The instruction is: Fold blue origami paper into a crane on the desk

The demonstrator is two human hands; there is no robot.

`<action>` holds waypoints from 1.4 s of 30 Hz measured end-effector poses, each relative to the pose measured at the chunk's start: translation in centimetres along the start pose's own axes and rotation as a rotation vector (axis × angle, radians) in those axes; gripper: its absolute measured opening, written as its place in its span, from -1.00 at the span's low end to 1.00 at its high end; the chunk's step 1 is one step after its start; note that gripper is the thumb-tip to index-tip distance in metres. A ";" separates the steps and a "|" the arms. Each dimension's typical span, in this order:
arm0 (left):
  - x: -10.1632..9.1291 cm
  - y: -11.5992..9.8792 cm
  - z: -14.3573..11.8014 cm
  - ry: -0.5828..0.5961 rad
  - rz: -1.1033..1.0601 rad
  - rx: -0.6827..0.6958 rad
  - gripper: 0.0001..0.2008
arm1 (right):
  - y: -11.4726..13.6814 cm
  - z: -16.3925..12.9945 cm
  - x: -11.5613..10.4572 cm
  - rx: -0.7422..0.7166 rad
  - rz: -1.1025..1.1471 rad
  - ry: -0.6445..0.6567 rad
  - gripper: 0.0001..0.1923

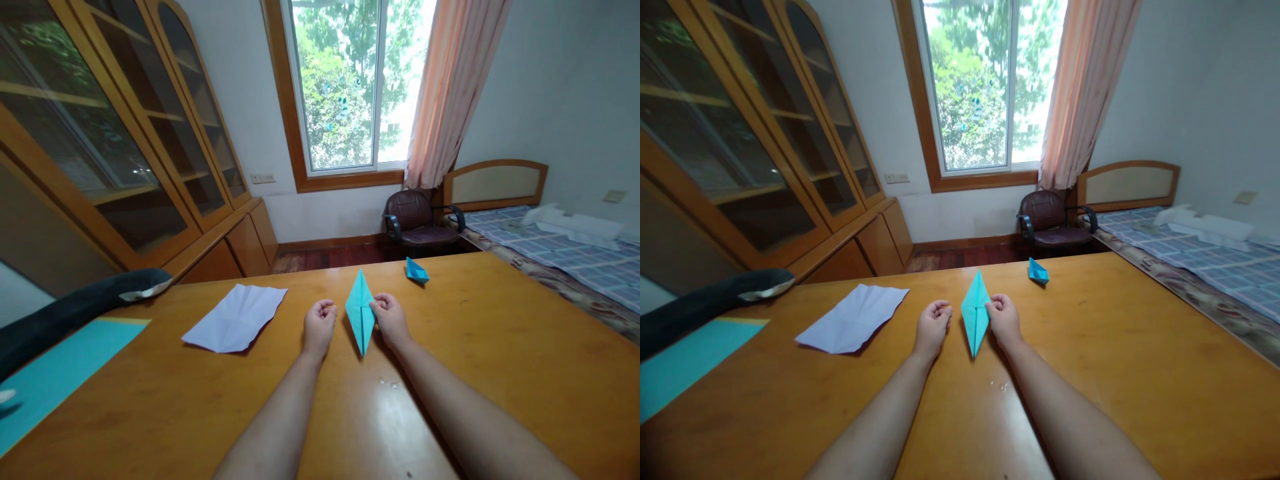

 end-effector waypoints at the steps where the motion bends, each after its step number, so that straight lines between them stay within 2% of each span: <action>1: -0.1 -0.6 -0.1 -0.016 0.011 0.067 -0.77 | 0.1 0.0 0.0 -0.019 -0.011 -0.005 -0.65; 4: 0.5 -1.9 -1.1 0.039 0.056 0.204 -0.86 | 0.4 -0.4 0.4 -0.079 -0.029 0.021 -0.69; 10: 2.5 -1.5 -3.3 0.255 0.208 0.286 -0.81 | 1.5 -1.8 1.5 -0.117 0.029 0.130 -0.69; 15: 2.8 -1.8 -3.9 0.307 0.225 0.312 -0.78 | 2.8 -3.3 2.1 -0.160 0.055 0.206 -0.72; 18: 2.9 -2.0 -4.0 0.320 0.169 0.267 -0.74 | 3.4 -4.2 2.5 -0.199 0.034 0.275 -0.76; 22: 3.2 -2.1 -3.9 0.362 0.039 0.164 -0.68 | 4.5 -5.2 2.8 -0.340 -0.043 0.347 -0.86; 26: 2.9 -1.6 -3.2 0.324 -0.040 0.045 -0.66 | 5.1 -5.7 2.9 -0.463 -0.109 0.372 -0.87; 28: 2.6 -1.0 -2.7 0.286 -0.053 -0.010 -0.64 | 5.3 -5.5 2.7 -0.519 -0.130 0.337 -0.87; 30: 2.4 -0.4 -2.3 0.254 -0.081 -0.074 -0.62 | 5.5 -4.9 2.2 -0.553 -0.140 0.244 -0.86; 33: 2.2 0.4 -2.0 0.218 -0.159 -0.164 -0.54 | 4.7 -3.6 1.4 -0.484 -0.109 0.138 -0.82; 38: 1.9 0.8 -1.6 0.180 -0.198 -0.201 -0.29 | 1.0 -2.7 2.6 -0.112 0.000 0.268 -0.62; 40: 1.8 0.8 -1.4 0.174 -0.197 -0.189 -0.37 | 0.3 -2.7 2.9 -0.022 0.044 0.292 -0.53; 42: 1.7 0.8 -1.2 0.154 -0.179 -0.166 -0.52 | 0.3 -2.6 2.8 -0.004 0.064 0.285 -0.53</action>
Point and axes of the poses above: each hand's wrist, its own z-axis towards the middle knuckle, its own x-axis out of the palm, y = z × x, the point moved 8 cm from there along z, towards the middle knuckle, and after that the axes turned 15 degrees about -y, right-handed, at the moved point
